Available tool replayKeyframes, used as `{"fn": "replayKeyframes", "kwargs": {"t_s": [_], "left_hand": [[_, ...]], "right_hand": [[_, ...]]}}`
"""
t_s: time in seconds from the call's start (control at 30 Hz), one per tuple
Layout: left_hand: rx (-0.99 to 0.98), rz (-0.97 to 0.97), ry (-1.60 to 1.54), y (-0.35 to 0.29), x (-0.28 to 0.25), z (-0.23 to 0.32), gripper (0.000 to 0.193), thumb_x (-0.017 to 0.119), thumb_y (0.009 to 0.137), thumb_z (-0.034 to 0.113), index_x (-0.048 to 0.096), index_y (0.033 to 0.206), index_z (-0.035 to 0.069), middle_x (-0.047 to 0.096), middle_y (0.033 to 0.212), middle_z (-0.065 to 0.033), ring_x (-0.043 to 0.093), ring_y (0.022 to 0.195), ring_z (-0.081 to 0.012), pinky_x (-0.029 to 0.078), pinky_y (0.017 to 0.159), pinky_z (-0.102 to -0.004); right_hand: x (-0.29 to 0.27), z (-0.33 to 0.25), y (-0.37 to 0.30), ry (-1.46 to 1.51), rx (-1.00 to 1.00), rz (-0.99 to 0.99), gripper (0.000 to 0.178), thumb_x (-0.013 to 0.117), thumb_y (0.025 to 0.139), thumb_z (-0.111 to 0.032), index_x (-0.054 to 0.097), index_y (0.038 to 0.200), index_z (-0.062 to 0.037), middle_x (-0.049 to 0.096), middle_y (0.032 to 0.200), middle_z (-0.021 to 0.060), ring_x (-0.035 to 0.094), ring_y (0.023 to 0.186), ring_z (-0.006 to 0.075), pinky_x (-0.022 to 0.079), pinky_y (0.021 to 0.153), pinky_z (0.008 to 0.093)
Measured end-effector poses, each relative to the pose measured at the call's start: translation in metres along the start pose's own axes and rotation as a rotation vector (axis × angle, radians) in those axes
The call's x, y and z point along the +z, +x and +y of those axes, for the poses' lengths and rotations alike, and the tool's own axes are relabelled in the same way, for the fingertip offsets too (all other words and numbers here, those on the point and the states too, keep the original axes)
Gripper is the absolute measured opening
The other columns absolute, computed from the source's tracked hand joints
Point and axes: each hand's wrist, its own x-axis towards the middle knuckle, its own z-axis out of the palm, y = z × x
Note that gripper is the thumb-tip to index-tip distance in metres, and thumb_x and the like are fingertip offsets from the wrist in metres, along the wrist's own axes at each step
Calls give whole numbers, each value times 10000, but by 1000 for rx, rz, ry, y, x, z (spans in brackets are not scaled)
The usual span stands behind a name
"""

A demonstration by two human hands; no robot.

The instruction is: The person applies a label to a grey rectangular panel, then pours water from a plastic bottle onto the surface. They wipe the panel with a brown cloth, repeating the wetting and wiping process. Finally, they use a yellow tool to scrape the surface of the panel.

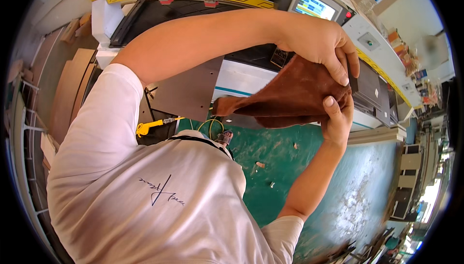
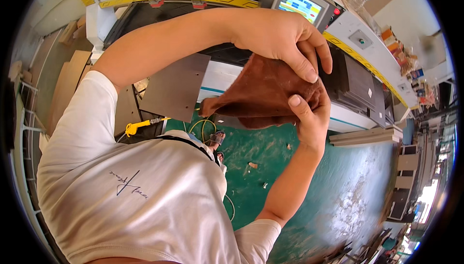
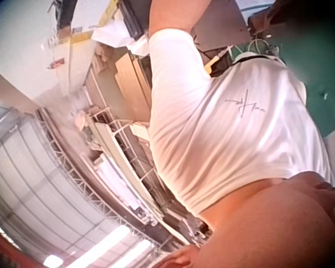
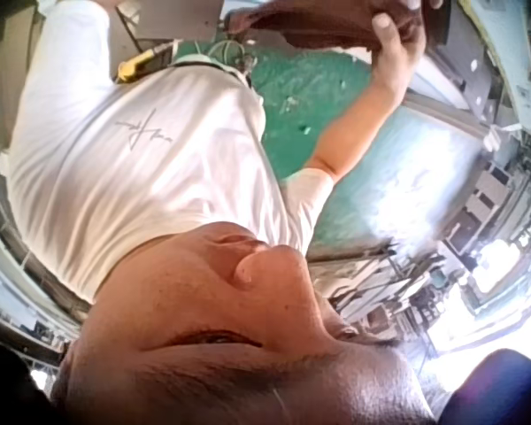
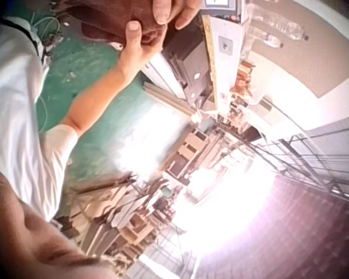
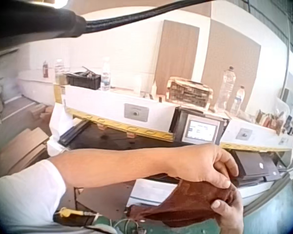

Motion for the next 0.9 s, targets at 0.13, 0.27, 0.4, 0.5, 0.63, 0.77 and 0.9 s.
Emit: {"fn": "replayKeyframes", "kwargs": {"t_s": [0.13,0.27,0.4,0.5,0.63,0.77,0.9], "left_hand": [[22,78,-53,-10,-4,-5,511,820,887,425,720,1202,35,753,980,-47,663,910,-126,507,824,-270],[-18,271,171,-24,-11,-5,478,817,876,495,746,1041,52,662,797,28,586,743,-80,445,664,-245],[-181,134,104,-36,-26,-7,436,832,868,478,749,953,59,668,805,39,583,749,-63,450,666,-239],[-137,33,10,-47,-32,-14,399,845,868,432,743,952,56,674,813,33,597,764,-68,463,696,-237],[38,51,-150,-43,-30,-33,333,818,909,369,729,964,53,673,840,25,597,799,-68,471,754,-241],[1,97,-77,-42,-21,-31,329,792,934,369,722,967,50,666,840,30,585,797,-65,470,741,-245],[4,102,2,-40,-15,-32,338,776,946,380,718,967,47,668,826,22,586,781,-66,475,708,-246]], "right_hand": [[0,8,10,-19,16,-31,531,825,857,-148,606,1304,35,678,1198,114,654,1112,216,528,992,364],[25,8,11,99,4,3,280,777,879,-85,710,1123,34,688,1115,72,639,1062,176,508,956,316],[27,20,11,170,-32,-4,265,776,877,-110,710,1095,25,677,1085,52,630,1036,176,500,951,311],[34,24,7,197,23,38,281,776,867,-131,692,1091,15,666,1062,42,618,1016,167,497,936,308],[21,32,6,295,95,6,473,778,857,-175,599,1249,22,655,1177,108,630,1102,232,510,996,376],[6,37,7,155,100,-107,663,786,854,-228,526,1402,40,644,1304,159,635,1211,293,508,1074,425],[18,30,4,113,89,-82,445,827,817,-204,643,1149,27,695,1079,111,665,1023,219,534,930,349]]}}
